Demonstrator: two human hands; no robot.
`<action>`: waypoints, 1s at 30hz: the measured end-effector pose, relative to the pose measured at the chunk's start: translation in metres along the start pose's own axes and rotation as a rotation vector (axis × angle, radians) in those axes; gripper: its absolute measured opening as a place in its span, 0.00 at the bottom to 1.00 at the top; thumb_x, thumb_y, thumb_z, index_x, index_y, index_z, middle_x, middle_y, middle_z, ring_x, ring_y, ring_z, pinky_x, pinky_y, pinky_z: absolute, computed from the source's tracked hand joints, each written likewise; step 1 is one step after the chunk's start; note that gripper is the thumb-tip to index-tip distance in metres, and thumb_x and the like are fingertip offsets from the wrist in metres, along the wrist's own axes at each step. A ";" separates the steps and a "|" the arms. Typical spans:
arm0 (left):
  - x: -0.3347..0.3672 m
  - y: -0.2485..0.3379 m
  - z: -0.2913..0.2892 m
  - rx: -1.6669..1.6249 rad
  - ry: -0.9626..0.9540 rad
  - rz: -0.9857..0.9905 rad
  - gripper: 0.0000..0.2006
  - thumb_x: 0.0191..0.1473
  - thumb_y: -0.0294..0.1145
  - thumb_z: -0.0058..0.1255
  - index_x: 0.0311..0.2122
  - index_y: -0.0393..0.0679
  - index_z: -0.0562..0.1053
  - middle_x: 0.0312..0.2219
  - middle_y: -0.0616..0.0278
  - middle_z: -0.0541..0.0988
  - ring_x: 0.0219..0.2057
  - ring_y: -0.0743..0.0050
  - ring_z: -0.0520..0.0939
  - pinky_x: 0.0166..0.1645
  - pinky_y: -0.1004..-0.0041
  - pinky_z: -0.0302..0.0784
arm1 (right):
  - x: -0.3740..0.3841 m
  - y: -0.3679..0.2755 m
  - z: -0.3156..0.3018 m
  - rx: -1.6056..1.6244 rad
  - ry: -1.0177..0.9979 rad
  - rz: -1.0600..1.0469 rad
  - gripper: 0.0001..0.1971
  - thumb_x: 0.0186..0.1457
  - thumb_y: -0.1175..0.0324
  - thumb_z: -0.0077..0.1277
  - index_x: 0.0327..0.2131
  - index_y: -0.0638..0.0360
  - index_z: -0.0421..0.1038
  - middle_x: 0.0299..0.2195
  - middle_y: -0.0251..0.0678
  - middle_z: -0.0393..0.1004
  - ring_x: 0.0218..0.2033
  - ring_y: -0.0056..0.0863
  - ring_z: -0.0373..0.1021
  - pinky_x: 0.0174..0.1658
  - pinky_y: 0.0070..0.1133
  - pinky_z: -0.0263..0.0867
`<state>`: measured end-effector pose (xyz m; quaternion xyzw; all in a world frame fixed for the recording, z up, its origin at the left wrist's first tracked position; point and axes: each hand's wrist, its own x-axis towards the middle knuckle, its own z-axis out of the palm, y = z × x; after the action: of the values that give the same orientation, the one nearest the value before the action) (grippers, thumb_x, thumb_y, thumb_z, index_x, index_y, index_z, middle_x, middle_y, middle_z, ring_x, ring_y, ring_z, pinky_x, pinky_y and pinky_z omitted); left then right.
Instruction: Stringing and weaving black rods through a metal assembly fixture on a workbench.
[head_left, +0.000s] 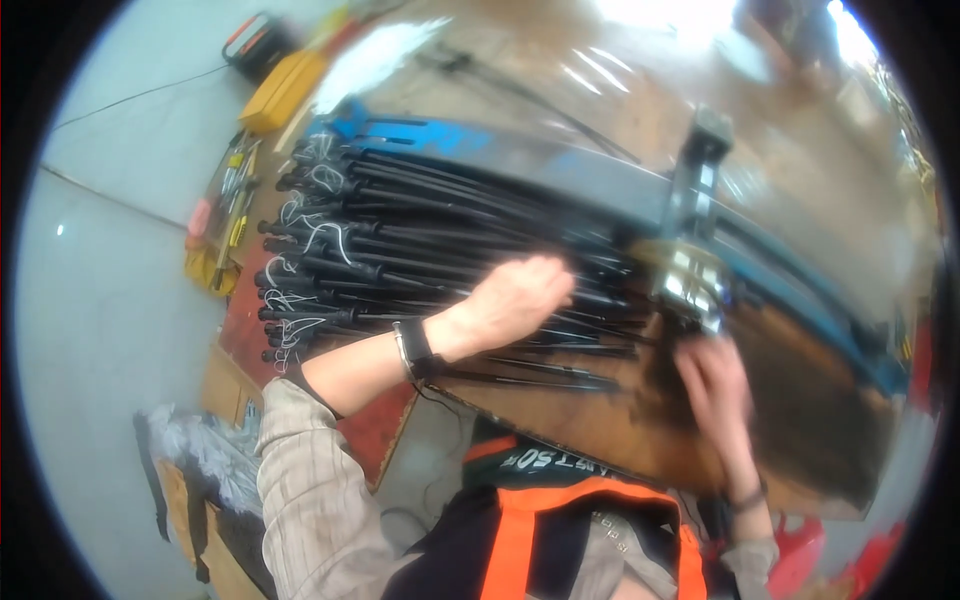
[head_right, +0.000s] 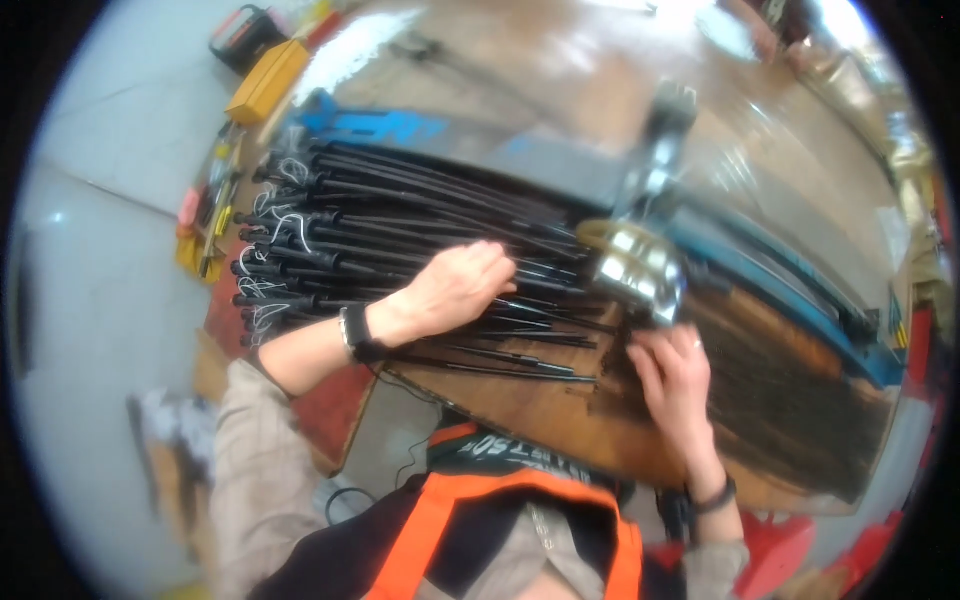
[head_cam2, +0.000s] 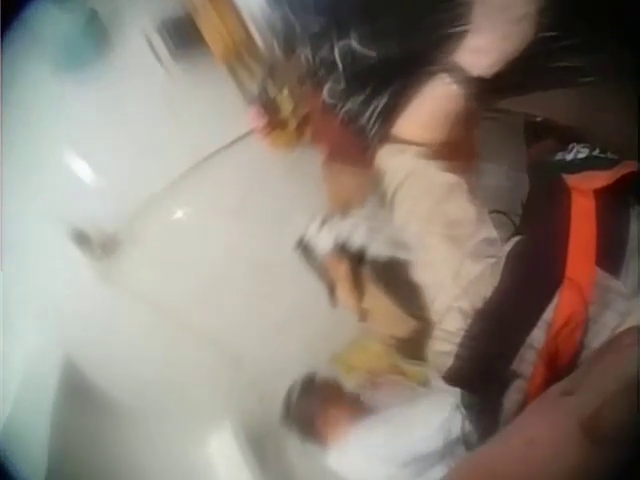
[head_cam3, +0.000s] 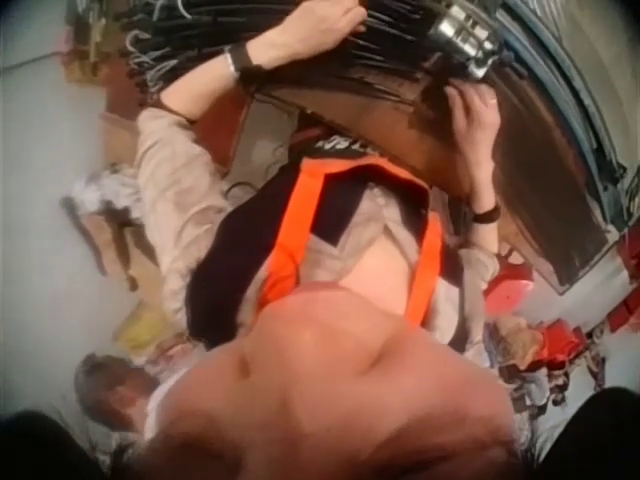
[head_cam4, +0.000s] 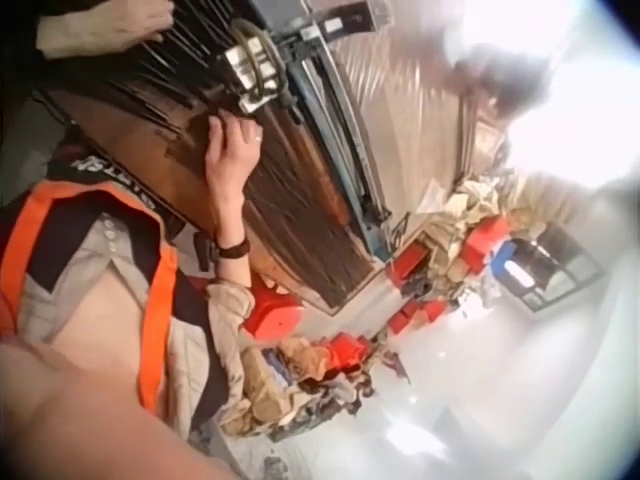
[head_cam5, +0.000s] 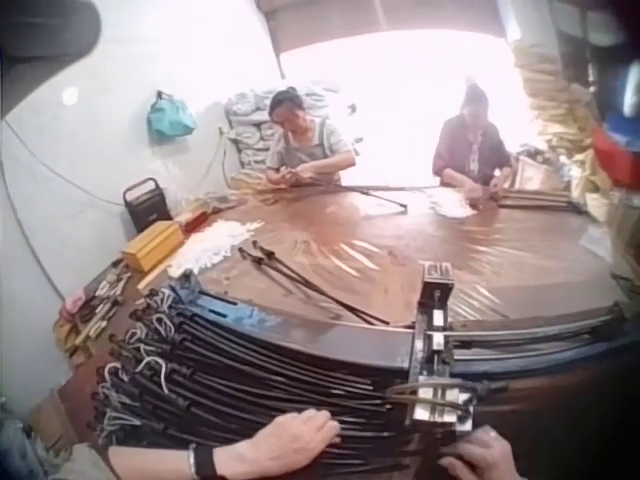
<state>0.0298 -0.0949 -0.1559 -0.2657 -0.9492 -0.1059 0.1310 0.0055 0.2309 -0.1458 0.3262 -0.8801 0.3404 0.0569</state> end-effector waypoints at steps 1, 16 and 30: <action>-0.001 0.001 -0.002 0.011 0.009 -0.008 0.08 0.51 0.34 0.57 0.34 0.44 0.72 0.26 0.61 0.70 0.30 0.65 0.76 0.32 0.69 0.74 | 0.002 -0.001 0.002 0.000 0.001 -0.017 0.07 0.52 0.71 0.57 0.36 0.60 0.78 0.29 0.40 0.76 0.33 0.40 0.72 0.39 0.29 0.68; 0.025 0.071 -0.033 -0.147 -0.231 0.069 0.11 0.57 0.38 0.52 0.43 0.48 0.73 0.20 0.59 0.75 0.21 0.60 0.80 0.22 0.64 0.76 | -0.031 -0.001 0.015 0.399 0.011 0.152 0.11 0.53 0.76 0.53 0.41 0.62 0.78 0.21 0.38 0.71 0.25 0.33 0.68 0.32 0.27 0.65; 0.114 0.100 -0.068 -0.406 -0.735 -0.053 0.09 0.62 0.33 0.44 0.37 0.41 0.74 0.25 0.43 0.78 0.30 0.43 0.81 0.31 0.55 0.74 | -0.037 0.036 -0.015 0.076 0.535 -0.345 0.24 0.45 0.78 0.53 0.50 0.56 0.74 0.38 0.32 0.78 0.34 0.35 0.72 0.39 0.29 0.71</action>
<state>0.0018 0.0252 -0.0439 -0.2815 -0.8993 -0.1923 -0.2740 0.0107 0.2803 -0.1660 0.3717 -0.7521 0.4321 0.3309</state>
